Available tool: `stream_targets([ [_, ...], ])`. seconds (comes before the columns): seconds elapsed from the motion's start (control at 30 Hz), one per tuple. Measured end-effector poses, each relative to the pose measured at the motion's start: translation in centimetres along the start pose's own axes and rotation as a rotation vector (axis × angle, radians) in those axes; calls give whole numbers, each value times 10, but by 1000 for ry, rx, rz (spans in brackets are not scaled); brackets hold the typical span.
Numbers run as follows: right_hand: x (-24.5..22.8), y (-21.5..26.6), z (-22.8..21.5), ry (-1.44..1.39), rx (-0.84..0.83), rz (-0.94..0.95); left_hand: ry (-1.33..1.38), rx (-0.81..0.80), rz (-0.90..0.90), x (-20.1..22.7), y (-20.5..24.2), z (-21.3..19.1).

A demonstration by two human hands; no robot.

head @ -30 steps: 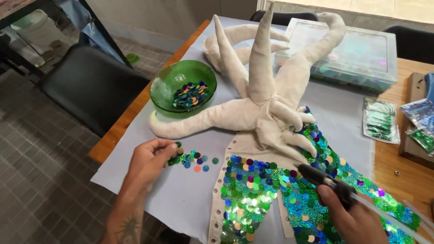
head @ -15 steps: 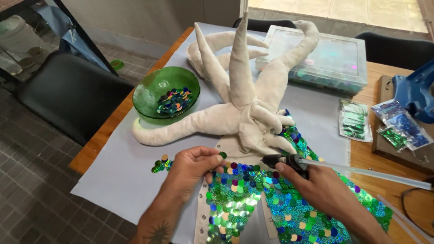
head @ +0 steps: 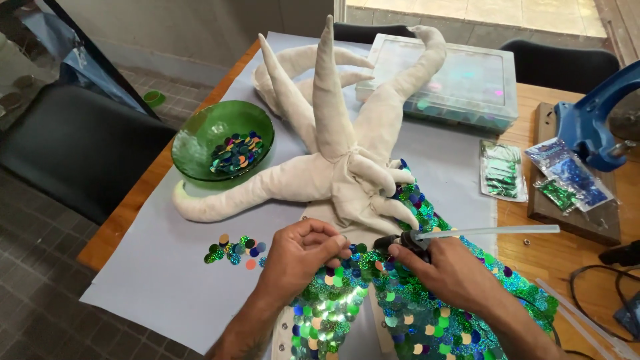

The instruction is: Applying sequins to a white fabric sculpture using a hot glue gun

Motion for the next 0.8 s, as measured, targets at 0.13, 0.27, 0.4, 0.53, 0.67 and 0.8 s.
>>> stream_targets([
  [0.13,6,-8,4,15,19,-42,-351,67,-124,2,4,6],
  [0.27,10,-10,5,13,33,-3,-422,98,-171,-5,0,11],
  [0.4,9,-12,6,26,41,-46,-581,124,-188,-1,-2,14],
  [0.53,10,-14,7,43,57,-85,-726,127,-94,-15,-19,17],
  [0.67,6,-9,4,26,51,-64,-771,105,-155,-21,-24,24],
  [0.8,2,-7,2,49,49,-71,-854,97,-156,-26,-31,27],
])
Point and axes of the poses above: each hand's wrist, its own y-axis away from the middle knuckle, its own z-axis out of the palm, x = y × z, the point moved 7 cm from there along -y, towards the middle knuckle, and after that the axes turned 3 degrees about -z, right-handed, at the moved point
